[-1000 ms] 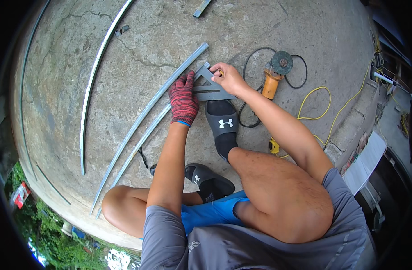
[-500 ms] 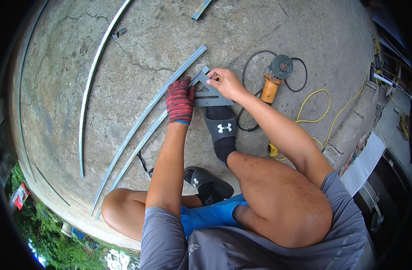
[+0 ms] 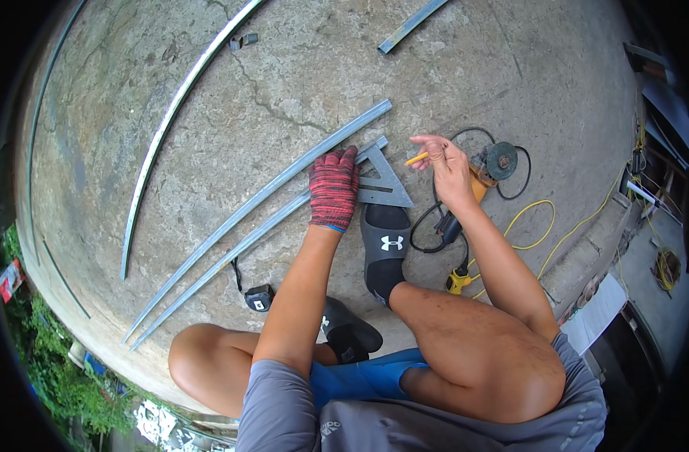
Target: Marking metal bars using a speed square and pencil, then cutting them with an angle grinder.
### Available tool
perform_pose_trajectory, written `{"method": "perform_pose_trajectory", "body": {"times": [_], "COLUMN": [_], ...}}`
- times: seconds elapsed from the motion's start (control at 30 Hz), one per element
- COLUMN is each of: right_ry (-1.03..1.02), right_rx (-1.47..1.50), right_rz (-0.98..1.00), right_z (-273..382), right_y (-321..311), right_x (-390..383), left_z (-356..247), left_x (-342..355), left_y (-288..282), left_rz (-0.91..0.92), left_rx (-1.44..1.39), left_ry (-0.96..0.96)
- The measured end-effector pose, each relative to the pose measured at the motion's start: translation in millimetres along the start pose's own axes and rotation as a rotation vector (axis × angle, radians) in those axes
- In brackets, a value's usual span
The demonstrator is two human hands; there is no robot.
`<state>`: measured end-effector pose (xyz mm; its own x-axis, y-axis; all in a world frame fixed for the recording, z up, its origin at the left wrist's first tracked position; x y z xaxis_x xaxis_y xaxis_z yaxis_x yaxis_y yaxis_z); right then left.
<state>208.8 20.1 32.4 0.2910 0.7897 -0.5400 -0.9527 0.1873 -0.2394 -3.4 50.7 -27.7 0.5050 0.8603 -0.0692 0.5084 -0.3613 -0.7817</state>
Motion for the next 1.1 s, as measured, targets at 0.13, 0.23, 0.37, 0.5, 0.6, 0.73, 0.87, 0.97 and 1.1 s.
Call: {"method": "perform_pose_trajectory", "body": {"times": [0.13, 0.23, 0.37, 0.5, 0.6, 0.73, 0.87, 0.97, 1.1], "right_ry": [-0.129, -0.13, -0.063, -0.071, -0.094, -0.166, -0.162, -0.15, -0.138], "right_rx": [0.088, 0.008, 0.034, 0.01, -0.044, -0.088, -0.047, -0.03, 0.035], "right_rz": [0.001, -0.011, 0.0, 0.04, 0.054, 0.041, 0.023, 0.029, 0.006], "right_z": [-13, -11, -13, -10, -15, -13, -17, -17, -30], "right_y": [-1, 8, 13, 23, 29, 35, 33, 35, 33], "right_x": [8, 7, 8, 9, 10, 9, 9, 7, 10], "left_z": [0, -1, -3, -1, -3, -2, -4, -4, -8], "left_x": [1, 3, 4, 3, 5, 5, 8, 8, 10], "left_y": [2, 1, 4, 6, 6, 8, 11, 12, 12], "left_rz": [0.021, 0.056, 0.112, 0.164, 0.129, 0.143, 0.172, 0.184, 0.187], "left_rx": [0.0, 0.075, 0.072, 0.062, 0.124, 0.136, 0.159, 0.158, 0.194], "left_ry": [0.026, 0.03, 0.023, -0.001, 0.022, 0.029, 0.004, -0.01, 0.004]}}
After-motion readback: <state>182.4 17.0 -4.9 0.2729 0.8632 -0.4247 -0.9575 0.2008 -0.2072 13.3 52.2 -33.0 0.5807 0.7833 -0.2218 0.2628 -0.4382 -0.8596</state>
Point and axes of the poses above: each hand's wrist, its own x-axis towards the middle knuckle, its own y-axis out of the palm, z = x × y, the point moved 3 cm from there along x, towards the middle knuckle, and after that the axes turned 6 degrees about y, right-handed, at the moved point
